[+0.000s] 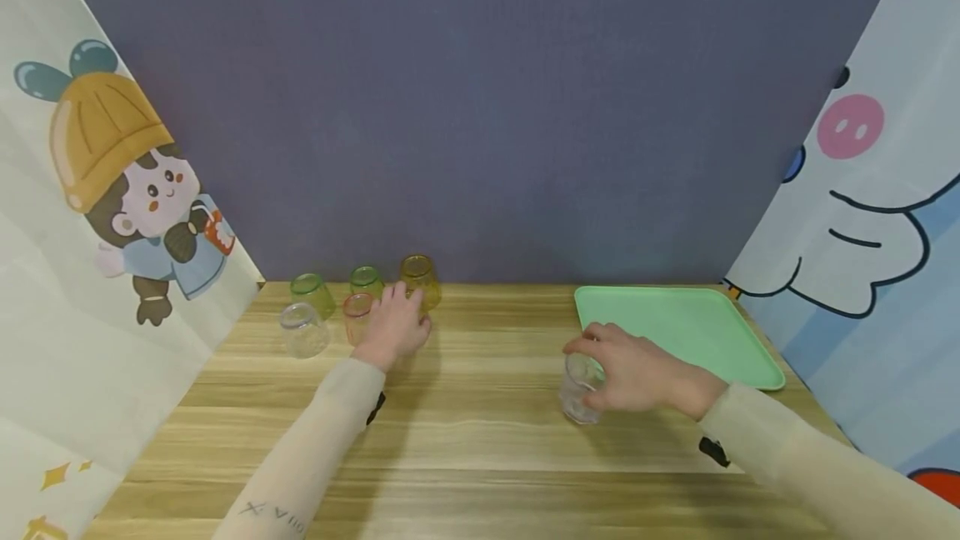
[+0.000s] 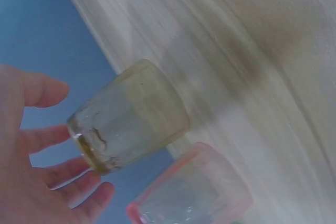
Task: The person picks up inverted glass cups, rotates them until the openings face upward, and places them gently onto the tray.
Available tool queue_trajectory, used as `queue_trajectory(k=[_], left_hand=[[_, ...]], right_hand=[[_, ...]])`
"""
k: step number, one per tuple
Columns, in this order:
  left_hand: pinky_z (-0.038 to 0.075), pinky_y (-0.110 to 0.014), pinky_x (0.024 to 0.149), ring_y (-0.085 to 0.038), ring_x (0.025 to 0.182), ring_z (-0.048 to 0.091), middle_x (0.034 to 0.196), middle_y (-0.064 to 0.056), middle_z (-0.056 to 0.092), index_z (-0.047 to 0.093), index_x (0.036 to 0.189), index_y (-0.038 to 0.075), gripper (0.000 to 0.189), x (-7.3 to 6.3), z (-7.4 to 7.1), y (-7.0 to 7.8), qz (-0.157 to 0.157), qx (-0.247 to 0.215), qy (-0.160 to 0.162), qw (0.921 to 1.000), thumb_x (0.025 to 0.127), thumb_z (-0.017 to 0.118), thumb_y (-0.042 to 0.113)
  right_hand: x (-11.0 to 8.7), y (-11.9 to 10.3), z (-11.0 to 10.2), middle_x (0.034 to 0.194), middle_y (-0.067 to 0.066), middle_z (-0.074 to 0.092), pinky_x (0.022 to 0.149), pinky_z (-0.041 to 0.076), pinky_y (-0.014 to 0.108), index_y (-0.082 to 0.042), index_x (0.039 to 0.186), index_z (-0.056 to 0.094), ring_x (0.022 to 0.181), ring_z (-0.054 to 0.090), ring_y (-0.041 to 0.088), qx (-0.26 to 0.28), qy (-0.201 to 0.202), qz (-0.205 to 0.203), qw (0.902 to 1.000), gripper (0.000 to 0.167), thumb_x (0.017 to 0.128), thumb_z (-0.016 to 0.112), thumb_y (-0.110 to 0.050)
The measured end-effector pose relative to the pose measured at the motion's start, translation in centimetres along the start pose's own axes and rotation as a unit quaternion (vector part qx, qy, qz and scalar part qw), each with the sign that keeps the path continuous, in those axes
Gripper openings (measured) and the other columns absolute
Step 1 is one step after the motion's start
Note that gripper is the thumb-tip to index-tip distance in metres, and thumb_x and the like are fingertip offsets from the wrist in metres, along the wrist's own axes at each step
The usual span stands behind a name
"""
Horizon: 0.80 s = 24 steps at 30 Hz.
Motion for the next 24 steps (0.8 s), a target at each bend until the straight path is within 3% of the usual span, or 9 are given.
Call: queue_trajectory(k=[4,24], left_hand=[[0.036,-0.061,0.107,-0.044,0.137,0.036,0.143,-0.024,0.043,0.046,0.15,0.004,0.055,0.2,0.5,-0.6,-0.015,-0.011,-0.011,0.9998,0.101,0.056,0.029],[0.05,-0.056,0.095,-0.046,0.131,0.041,0.144,-0.025,0.047,0.045,0.152,0.007,0.053,1.9,0.8,-0.8,-0.019,-0.008,-0.014,0.9997,0.102,0.059,0.02]], right_hand=[[0.0,-0.1,0.0,0.125,0.004,0.056,0.065,0.047,0.036,-0.018,0.135,0.063,0.106,0.054,0.023,0.005,-0.011,-0.004,0.9999,0.063,0.077,0.08,-0.034],[0.5,0.3,0.2,0.124,0.002,0.055,0.066,0.046,0.037,-0.019,0.138,0.061,0.104,0.053,0.021,0.005,-0.029,0.011,0.9995,0.064,0.078,0.079,-0.033]])
Point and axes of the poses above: each hand's wrist, its own x-axis towards the middle knuckle, its own z-axis out of the palm, y = z × x, the point moved 9 cm from there along x, towards the middle knuckle
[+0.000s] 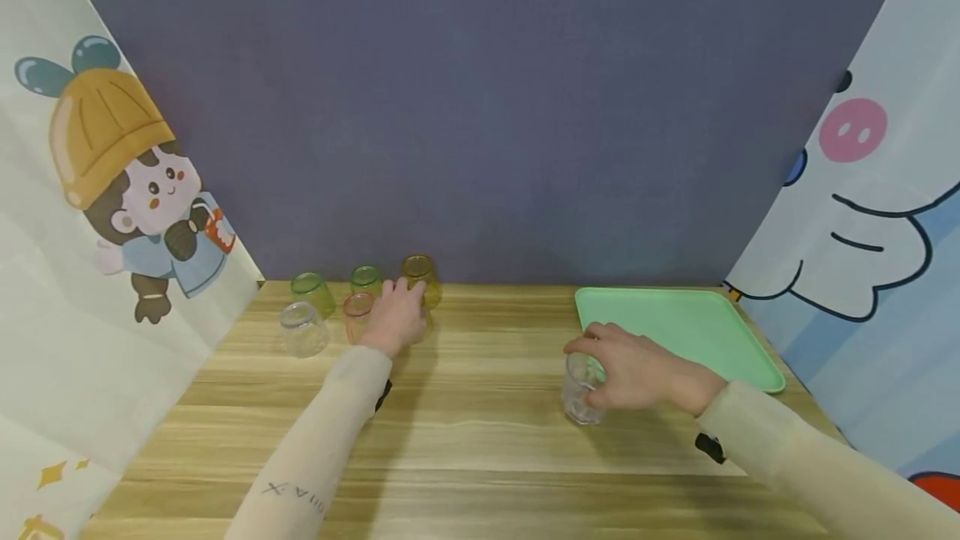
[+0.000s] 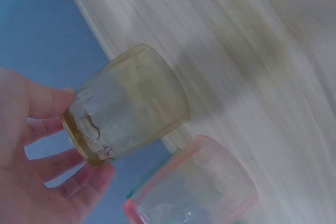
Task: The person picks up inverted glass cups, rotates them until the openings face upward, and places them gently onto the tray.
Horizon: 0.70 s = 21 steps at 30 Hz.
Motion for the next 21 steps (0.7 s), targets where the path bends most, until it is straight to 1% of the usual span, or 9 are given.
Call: queue_trajectory(k=[8,11,16,21], left_hand=[[0.051,-0.054,0.091,-0.044,0.127,0.043,0.145,-0.023,0.048,0.045,0.152,0.009,0.054,0.1,0.0,0.0,-0.003,0.01,-0.007,0.9999,0.101,0.058,0.021],[0.051,-0.054,0.089,-0.043,0.127,0.043,0.144,-0.023,0.048,0.044,0.152,0.008,0.054,0.0,-0.1,0.1,0.0,0.012,-0.002,0.9999,0.101,0.058,0.021],[0.051,-0.054,0.092,-0.043,0.128,0.043,0.144,-0.023,0.048,0.044,0.152,0.008,0.055,0.0,-0.2,0.1,0.001,0.009,0.002,1.0,0.101,0.059,0.02],[0.05,-0.056,0.093,-0.046,0.13,0.041,0.146,-0.024,0.047,0.044,0.152,0.008,0.055,0.0,0.0,-0.1,-0.004,0.001,-0.003,1.0,0.101,0.057,0.019]], right_hand=[[0.3,0.9,-0.4,0.122,0.003,0.056,0.064,0.046,0.035,-0.018,0.135,0.063,0.103,0.054,0.022,-0.006,0.013,0.012,0.9998,0.062,0.077,0.079,-0.033],[0.6,1.6,-0.8,0.122,0.004,0.057,0.065,0.048,0.039,-0.018,0.135,0.064,0.105,0.055,0.023,-0.013,0.023,0.021,0.9994,0.063,0.076,0.079,-0.035],[0.8,2.7,-1.5,0.125,0.008,0.058,0.068,0.049,0.048,-0.018,0.136,0.063,0.108,0.057,0.028,-0.012,0.026,0.036,0.999,0.063,0.078,0.08,-0.038],[1.0,3.5,-1.8,0.125,0.011,0.059,0.071,0.05,0.051,-0.016,0.137,0.063,0.108,0.057,0.03,-0.02,0.024,0.045,0.9985,0.063,0.08,0.079,-0.037]])
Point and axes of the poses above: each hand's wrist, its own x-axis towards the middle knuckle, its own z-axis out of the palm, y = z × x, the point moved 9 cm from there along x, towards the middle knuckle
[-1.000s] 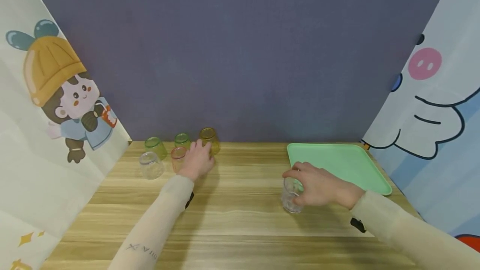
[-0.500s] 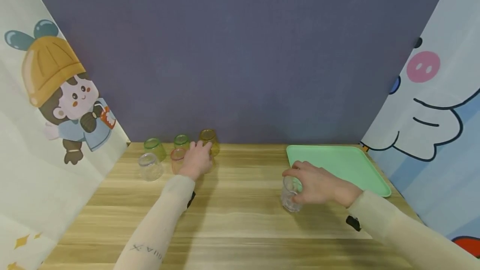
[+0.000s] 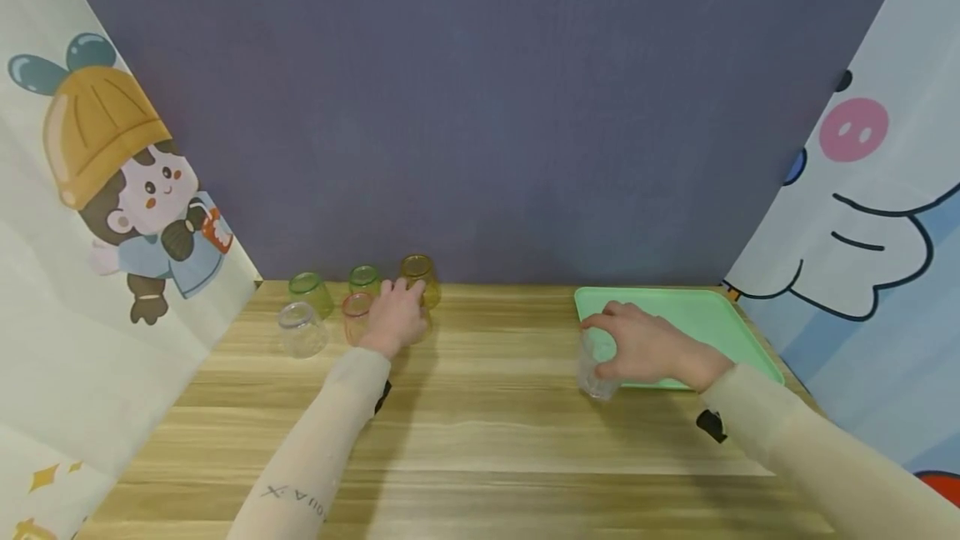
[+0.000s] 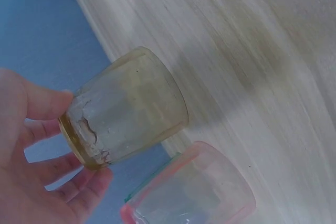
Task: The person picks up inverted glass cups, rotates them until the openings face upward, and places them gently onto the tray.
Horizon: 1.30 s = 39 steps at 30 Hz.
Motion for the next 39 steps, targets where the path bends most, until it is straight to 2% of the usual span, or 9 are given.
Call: queue_trajectory(k=[10,15,22,28,39], left_hand=[[0.05,-0.056,0.091,-0.045,0.127,0.043,0.144,-0.024,0.048,0.046,0.15,0.007,0.054,0.1,-0.1,-0.2,0.006,0.001,0.013,0.9999,0.1,0.059,0.02],[0.05,-0.055,0.092,-0.044,0.126,0.043,0.143,-0.023,0.049,0.047,0.15,0.008,0.053,0.3,0.1,-0.2,0.006,0.003,0.015,0.9999,0.1,0.059,0.02],[0.049,-0.056,0.095,-0.045,0.128,0.042,0.143,-0.024,0.048,0.046,0.15,0.007,0.053,0.4,0.2,-0.2,0.005,-0.002,0.011,0.9999,0.1,0.059,0.019],[0.047,-0.056,0.097,-0.045,0.129,0.041,0.144,-0.023,0.047,0.045,0.151,0.007,0.053,0.1,0.2,-0.1,0.004,-0.008,0.008,0.9999,0.101,0.059,0.019],[0.044,-0.058,0.101,-0.046,0.129,0.041,0.145,-0.023,0.047,0.046,0.151,0.007,0.054,0.0,0.1,-0.2,0.001,-0.026,0.016,0.9995,0.1,0.059,0.019]], right_hand=[[0.7,1.8,-1.1,0.122,0.014,0.058,0.08,0.052,0.053,-0.01,0.137,0.062,0.11,0.057,0.036,-0.002,0.008,0.011,0.9999,0.066,0.08,0.079,-0.038],[0.7,2.8,-1.6,0.129,0.021,0.055,0.084,0.051,0.057,-0.009,0.138,0.061,0.115,0.055,0.04,0.005,0.013,0.016,0.9998,0.067,0.081,0.079,-0.04],[1.1,4.4,-1.6,0.137,0.029,0.051,0.092,0.048,0.061,-0.004,0.14,0.058,0.125,0.051,0.05,0.042,0.005,0.025,0.9988,0.071,0.083,0.078,-0.04],[1.1,5.4,-1.9,0.131,0.027,0.053,0.089,0.049,0.059,-0.003,0.139,0.059,0.118,0.054,0.047,0.032,0.005,0.036,0.9988,0.069,0.083,0.076,-0.04],[1.1,7.8,-1.3,0.135,0.031,0.05,0.087,0.048,0.062,-0.001,0.139,0.058,0.124,0.047,0.054,0.018,0.006,0.066,0.9976,0.069,0.085,0.076,-0.039]])
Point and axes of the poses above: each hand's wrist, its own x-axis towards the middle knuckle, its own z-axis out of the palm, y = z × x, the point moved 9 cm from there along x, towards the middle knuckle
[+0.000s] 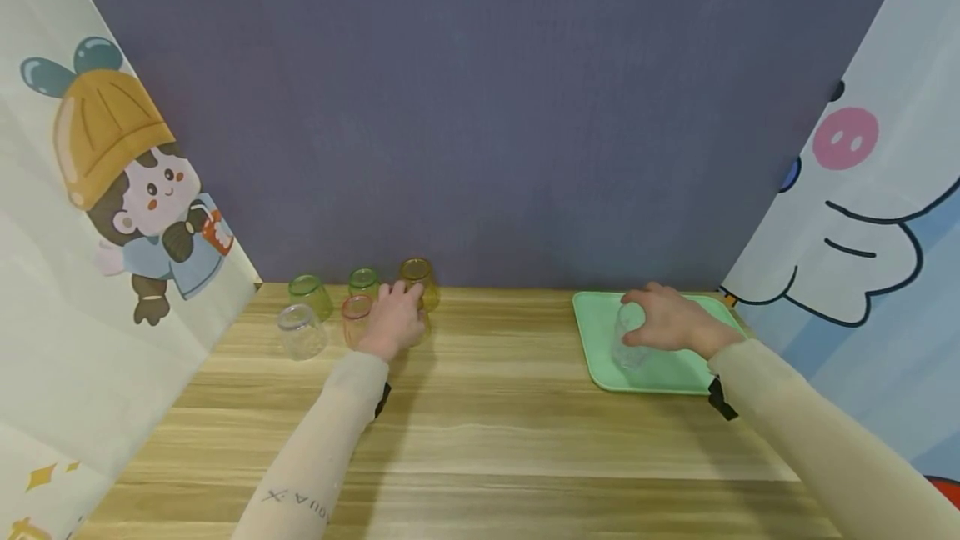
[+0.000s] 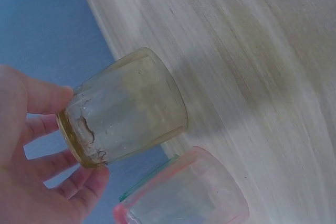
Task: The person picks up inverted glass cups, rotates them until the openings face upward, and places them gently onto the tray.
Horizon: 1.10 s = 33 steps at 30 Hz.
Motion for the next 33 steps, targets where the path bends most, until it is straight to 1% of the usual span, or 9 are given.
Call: queue_trajectory(k=[11,18,23,27,33], left_hand=[[0.046,-0.058,0.097,-0.046,0.128,0.041,0.144,-0.023,0.048,0.047,0.15,0.008,0.053,0.1,0.1,0.0,0.005,-0.002,0.003,1.0,0.1,0.059,0.02],[0.047,-0.058,0.096,-0.046,0.129,0.041,0.144,-0.023,0.047,0.046,0.151,0.008,0.055,0.0,0.0,-0.1,0.001,0.0,0.0,1.0,0.099,0.059,0.021],[0.049,-0.057,0.093,-0.046,0.129,0.041,0.144,-0.023,0.047,0.046,0.151,0.008,0.055,0.0,-0.1,-0.2,-0.002,0.004,0.001,1.0,0.099,0.06,0.021],[0.047,-0.058,0.095,-0.046,0.129,0.04,0.144,-0.023,0.047,0.046,0.151,0.009,0.055,0.0,-0.1,-0.2,-0.004,0.002,0.006,1.0,0.099,0.06,0.021],[0.045,-0.059,0.098,-0.047,0.13,0.039,0.145,-0.022,0.046,0.046,0.151,0.01,0.055,0.0,0.0,-0.3,-0.004,-0.004,0.005,1.0,0.099,0.061,0.02]], right_hand=[[0.0,2.9,-0.2,0.135,0.035,0.048,0.086,0.047,0.065,0.002,0.139,0.056,0.124,0.043,0.059,-0.008,0.002,0.024,0.9997,0.07,0.086,0.074,-0.04],[-0.1,4.1,-0.6,0.136,0.034,0.048,0.077,0.049,0.062,0.0,0.141,0.056,0.121,0.047,0.056,-0.026,0.007,0.041,0.9988,0.071,0.086,0.073,-0.043],[-0.4,4.9,-0.9,0.137,0.036,0.046,0.079,0.048,0.065,0.001,0.141,0.055,0.12,0.047,0.058,-0.015,0.009,0.046,0.9988,0.073,0.087,0.073,-0.043],[-0.7,5.6,-1.2,0.137,0.037,0.045,0.08,0.047,0.068,0.003,0.14,0.054,0.119,0.046,0.059,-0.013,0.011,0.048,0.9987,0.073,0.087,0.073,-0.043],[-1.1,6.4,-1.4,0.137,0.039,0.045,0.082,0.047,0.066,0.005,0.14,0.053,0.12,0.046,0.059,-0.01,0.007,0.051,0.9986,0.073,0.087,0.072,-0.041]])
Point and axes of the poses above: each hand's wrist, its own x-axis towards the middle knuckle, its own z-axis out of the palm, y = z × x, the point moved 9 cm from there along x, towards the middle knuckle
